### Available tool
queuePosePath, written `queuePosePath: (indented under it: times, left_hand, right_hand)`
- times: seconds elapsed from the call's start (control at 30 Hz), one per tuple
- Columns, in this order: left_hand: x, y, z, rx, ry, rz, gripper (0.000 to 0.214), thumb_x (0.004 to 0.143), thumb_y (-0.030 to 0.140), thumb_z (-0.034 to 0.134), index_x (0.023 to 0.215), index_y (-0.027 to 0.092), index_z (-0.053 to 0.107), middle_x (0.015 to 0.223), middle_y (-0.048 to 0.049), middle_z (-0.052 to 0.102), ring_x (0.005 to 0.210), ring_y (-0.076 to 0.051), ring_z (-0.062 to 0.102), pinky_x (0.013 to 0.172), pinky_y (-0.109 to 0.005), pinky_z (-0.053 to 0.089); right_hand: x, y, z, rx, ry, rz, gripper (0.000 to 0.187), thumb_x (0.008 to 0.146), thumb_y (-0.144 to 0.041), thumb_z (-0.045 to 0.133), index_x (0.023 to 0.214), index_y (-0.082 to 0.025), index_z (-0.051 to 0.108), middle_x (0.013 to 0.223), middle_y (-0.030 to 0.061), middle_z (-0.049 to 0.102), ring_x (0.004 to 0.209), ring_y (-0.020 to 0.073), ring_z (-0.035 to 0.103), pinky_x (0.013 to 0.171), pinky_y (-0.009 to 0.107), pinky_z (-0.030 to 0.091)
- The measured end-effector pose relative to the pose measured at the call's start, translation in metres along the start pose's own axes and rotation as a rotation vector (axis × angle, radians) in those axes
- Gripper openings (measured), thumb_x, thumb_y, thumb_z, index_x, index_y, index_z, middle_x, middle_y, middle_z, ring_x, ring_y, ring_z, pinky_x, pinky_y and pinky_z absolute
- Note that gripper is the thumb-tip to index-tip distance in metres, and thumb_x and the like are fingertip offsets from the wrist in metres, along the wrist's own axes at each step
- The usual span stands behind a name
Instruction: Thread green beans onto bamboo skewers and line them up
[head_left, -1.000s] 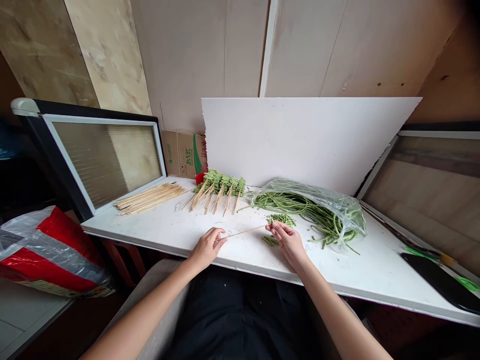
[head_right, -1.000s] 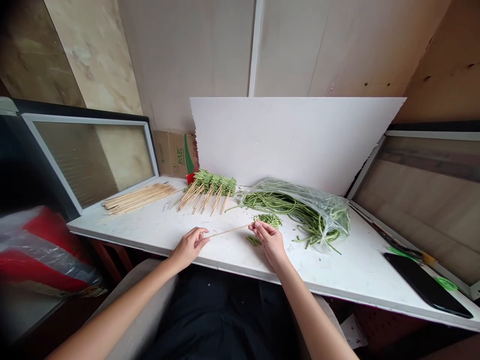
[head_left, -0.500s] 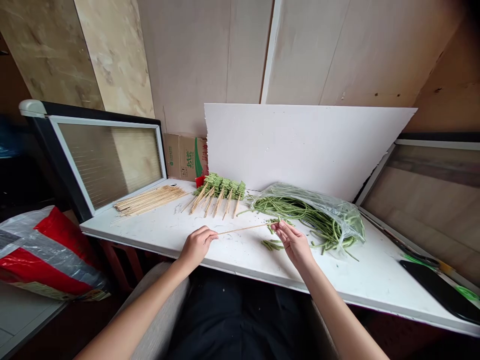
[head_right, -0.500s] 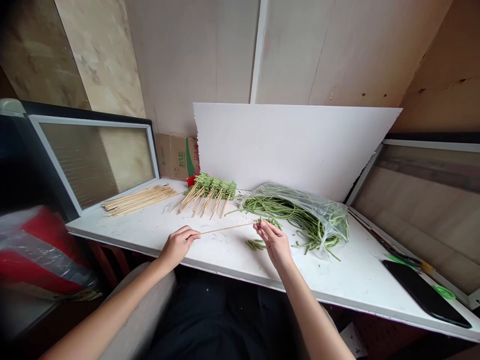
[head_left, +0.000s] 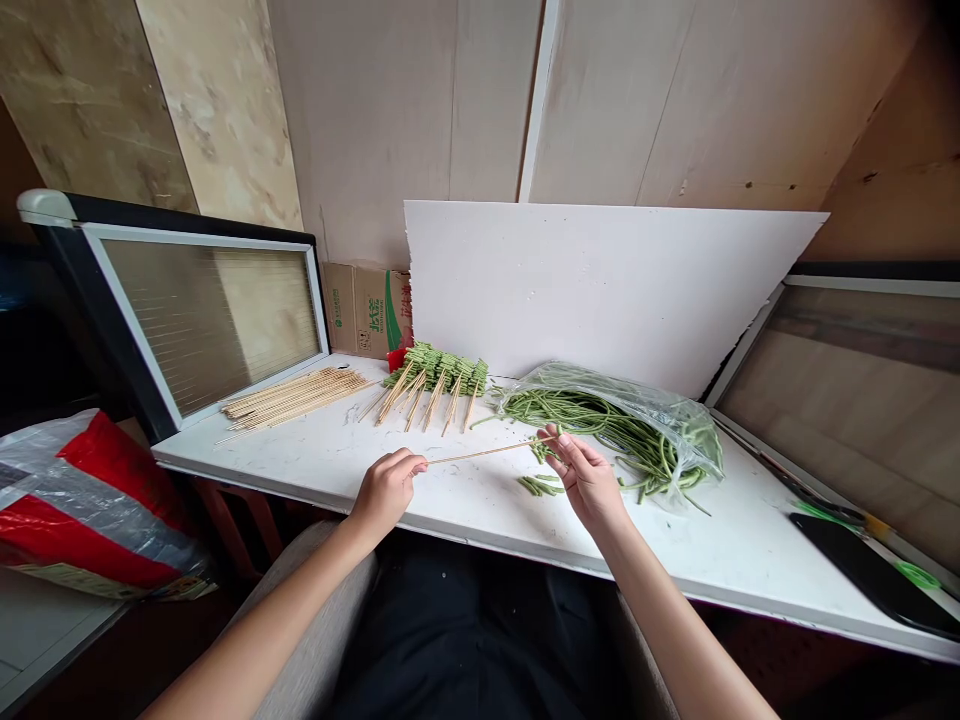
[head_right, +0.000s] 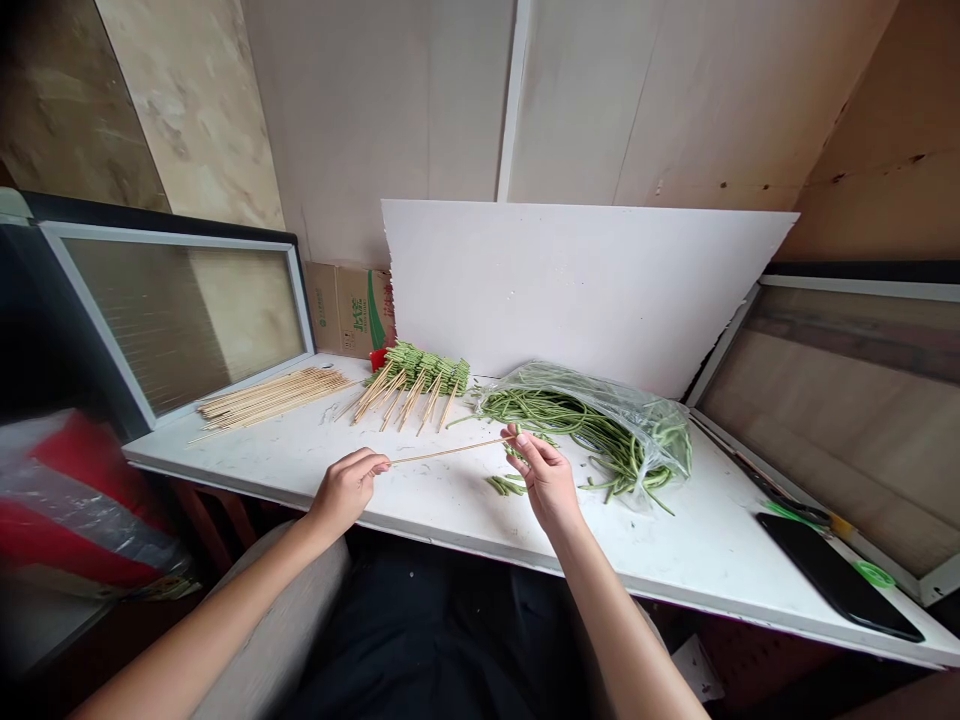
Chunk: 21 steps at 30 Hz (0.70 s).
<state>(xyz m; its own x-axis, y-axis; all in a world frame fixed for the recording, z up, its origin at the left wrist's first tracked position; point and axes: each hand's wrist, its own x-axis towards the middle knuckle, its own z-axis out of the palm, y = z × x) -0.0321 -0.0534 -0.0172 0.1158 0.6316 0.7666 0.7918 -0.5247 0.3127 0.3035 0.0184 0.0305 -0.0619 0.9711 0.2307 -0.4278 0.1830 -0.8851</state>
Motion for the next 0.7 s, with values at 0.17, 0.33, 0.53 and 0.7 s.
queuePosePath:
  times: [0.17,0.33,0.53,0.7]
  left_hand:
    - [-0.002,0.0,-0.001,0.015,-0.048,-0.017,0.045,0.075,-0.01,0.039,0.09,0.02,0.069,0.084,-0.003,0.069,0.076,-0.017,0.067,0.075,-0.027,0.055]
    - [-0.002,0.002,-0.001,-0.016,-0.076,-0.025,0.038,0.08,-0.006,0.039,0.088,0.02,0.066,0.083,-0.0031,0.068,0.073,-0.016,0.065,0.07,-0.025,0.051]
    - [-0.006,-0.007,0.003,-0.102,-0.178,-0.058,0.032,0.082,-0.004,0.041,0.085,0.02,0.062,0.083,-0.0024,0.067,0.076,-0.016,0.065,0.07,-0.025,0.05]
    - [-0.001,-0.017,0.001,-0.154,-0.189,-0.08,0.029,0.091,0.002,0.044,0.096,0.02,0.066,0.085,-0.0029,0.069,0.076,-0.016,0.065,0.07,-0.025,0.051]
  right_hand:
    - [-0.004,-0.001,0.004,-0.016,-0.036,0.002,0.03,0.078,-0.045,0.089,0.099,-0.025,0.083,0.12,0.0097,0.079,0.12,0.0294,0.071,0.086,0.034,0.061]
    - [-0.005,-0.004,0.005,-0.032,-0.06,-0.045,0.026,0.076,-0.044,0.091,0.091,-0.024,0.084,0.108,0.0098,0.082,0.109,0.0276,0.074,0.091,0.037,0.059]
    - [-0.009,-0.008,0.008,-0.096,-0.082,-0.06,0.029,0.074,-0.046,0.092,0.091,-0.024,0.083,0.104,0.0101,0.082,0.104,0.0284,0.076,0.087,0.038,0.06]
    - [-0.008,-0.014,0.006,-0.18,-0.083,-0.064,0.035,0.075,-0.049,0.091,0.097,-0.023,0.082,0.1,0.0109,0.082,0.099,0.0297,0.078,0.081,0.037,0.061]
